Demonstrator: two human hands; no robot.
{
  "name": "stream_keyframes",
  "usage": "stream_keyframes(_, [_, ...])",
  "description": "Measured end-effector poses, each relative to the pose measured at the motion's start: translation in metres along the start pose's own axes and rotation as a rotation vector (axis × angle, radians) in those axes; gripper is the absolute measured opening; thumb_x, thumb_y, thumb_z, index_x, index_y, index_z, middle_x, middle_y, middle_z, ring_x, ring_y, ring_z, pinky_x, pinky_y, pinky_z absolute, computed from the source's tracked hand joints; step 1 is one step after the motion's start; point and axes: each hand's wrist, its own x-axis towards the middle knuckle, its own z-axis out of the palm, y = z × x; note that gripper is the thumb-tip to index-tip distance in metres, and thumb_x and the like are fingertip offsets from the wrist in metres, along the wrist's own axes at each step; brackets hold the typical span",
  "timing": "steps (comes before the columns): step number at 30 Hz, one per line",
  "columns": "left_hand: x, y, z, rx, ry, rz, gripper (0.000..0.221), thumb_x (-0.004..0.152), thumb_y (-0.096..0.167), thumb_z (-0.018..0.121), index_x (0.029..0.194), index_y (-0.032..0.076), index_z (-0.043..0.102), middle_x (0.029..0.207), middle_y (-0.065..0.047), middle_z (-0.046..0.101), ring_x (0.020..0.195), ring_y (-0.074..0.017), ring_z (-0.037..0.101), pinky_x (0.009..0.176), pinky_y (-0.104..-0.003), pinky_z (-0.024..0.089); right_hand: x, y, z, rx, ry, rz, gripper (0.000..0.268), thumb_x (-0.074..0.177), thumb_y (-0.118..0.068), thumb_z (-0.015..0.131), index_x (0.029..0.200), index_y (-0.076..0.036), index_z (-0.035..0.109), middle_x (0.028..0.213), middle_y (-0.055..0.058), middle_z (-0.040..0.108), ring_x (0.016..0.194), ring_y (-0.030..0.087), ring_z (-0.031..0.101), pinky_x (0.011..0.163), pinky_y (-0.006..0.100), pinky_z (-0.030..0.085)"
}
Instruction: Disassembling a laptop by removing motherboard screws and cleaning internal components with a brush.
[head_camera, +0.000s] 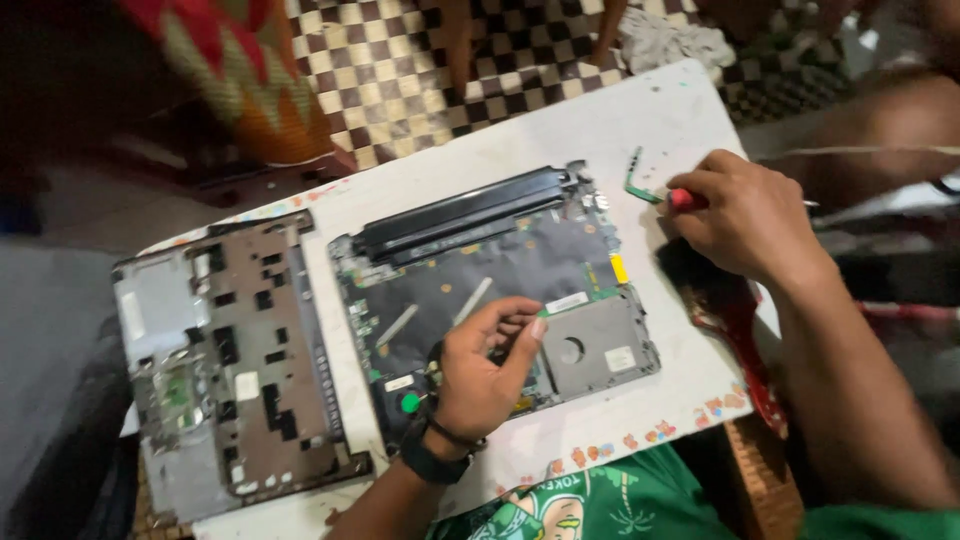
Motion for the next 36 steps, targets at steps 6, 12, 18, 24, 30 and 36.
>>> stream_keyframes(6, [-0.001, -0.004, 0.000, -0.035, 0.019, -0.016, 0.022, 0.095, 0.024, 0.068, 0.108, 0.009, 0.074, 0.090, -0.002, 0.074, 0.079, -0.0104, 0.068, 0.067, -0.025, 0.058, 0.012, 0.015, 0.022, -0.062, -0.007, -0.084, 0.030, 0.087, -0.040, 0.069, 0.111, -0.026, 0.078, 0.116, 0.000, 0.071, 0.106, 0.030, 0.069, 0.079, 0.048, 0.054])
stream_keyframes(12, [-0.005, 0.002, -0.002, -0.012, 0.048, 0.137, 0.021, 0.097, 0.024, 0.066, 0.111, 0.009, 0.071, 0.096, -0.008, 0.074, 0.080, -0.0168, 0.071, 0.069, -0.031, 0.061, -0.012, 0.026, 0.037, 0.311, 0.310, -0.293, 0.017, 0.097, -0.009, 0.086, 0.110, -0.003, 0.079, 0.101, 0.012, 0.067, 0.087, 0.022, 0.062, 0.082, 0.033, 0.048])
stream_keyframes(18, [-0.010, 0.023, -0.002, -0.068, 0.015, 0.161, 0.041, 0.093, 0.037, 0.067, 0.118, 0.004, 0.070, 0.100, -0.011, 0.073, 0.078, -0.0175, 0.070, 0.071, -0.030, 0.064, -0.078, -0.080, -0.014, 0.256, 0.158, -0.389, 0.031, 0.084, -0.024, 0.083, 0.111, -0.012, 0.077, 0.107, 0.005, 0.072, 0.064, 0.016, 0.066, 0.059, 0.029, 0.053])
stream_keyframes(24, [-0.013, 0.025, -0.007, 0.041, 0.069, 0.244, 0.024, 0.099, 0.029, 0.066, 0.103, 0.006, 0.072, 0.097, -0.007, 0.074, 0.081, -0.0184, 0.068, 0.071, -0.033, 0.056, -0.095, -0.105, -0.007, 0.231, 0.226, -0.566, 0.024, 0.090, -0.025, 0.076, 0.109, -0.013, 0.071, 0.107, 0.004, 0.069, 0.082, 0.018, 0.067, 0.057, 0.032, 0.047])
stream_keyframes(30, [-0.009, 0.025, -0.018, 0.050, 0.081, 0.159, 0.020, 0.100, 0.021, 0.061, 0.102, 0.004, 0.072, 0.086, -0.009, 0.071, 0.067, -0.0163, 0.060, 0.053, -0.031, 0.050, -0.097, -0.106, -0.018, 0.062, 0.202, -0.537, 0.037, 0.081, -0.046, 0.081, 0.108, -0.022, 0.074, 0.104, -0.002, 0.069, 0.073, 0.012, 0.068, 0.051, 0.030, 0.046])
stream_keyframes(36, [-0.013, 0.043, -0.121, 0.317, 0.193, 0.002, 0.026, 0.104, 0.029, 0.053, 0.104, 0.010, 0.071, 0.071, 0.002, 0.069, 0.049, -0.0078, 0.059, 0.033, -0.023, 0.045, -0.104, -0.067, -0.002, 0.020, 0.170, -0.330, 0.041, 0.085, -0.044, 0.080, 0.115, -0.017, 0.074, 0.101, 0.001, 0.067, 0.073, 0.015, 0.067, 0.059, 0.032, 0.051])
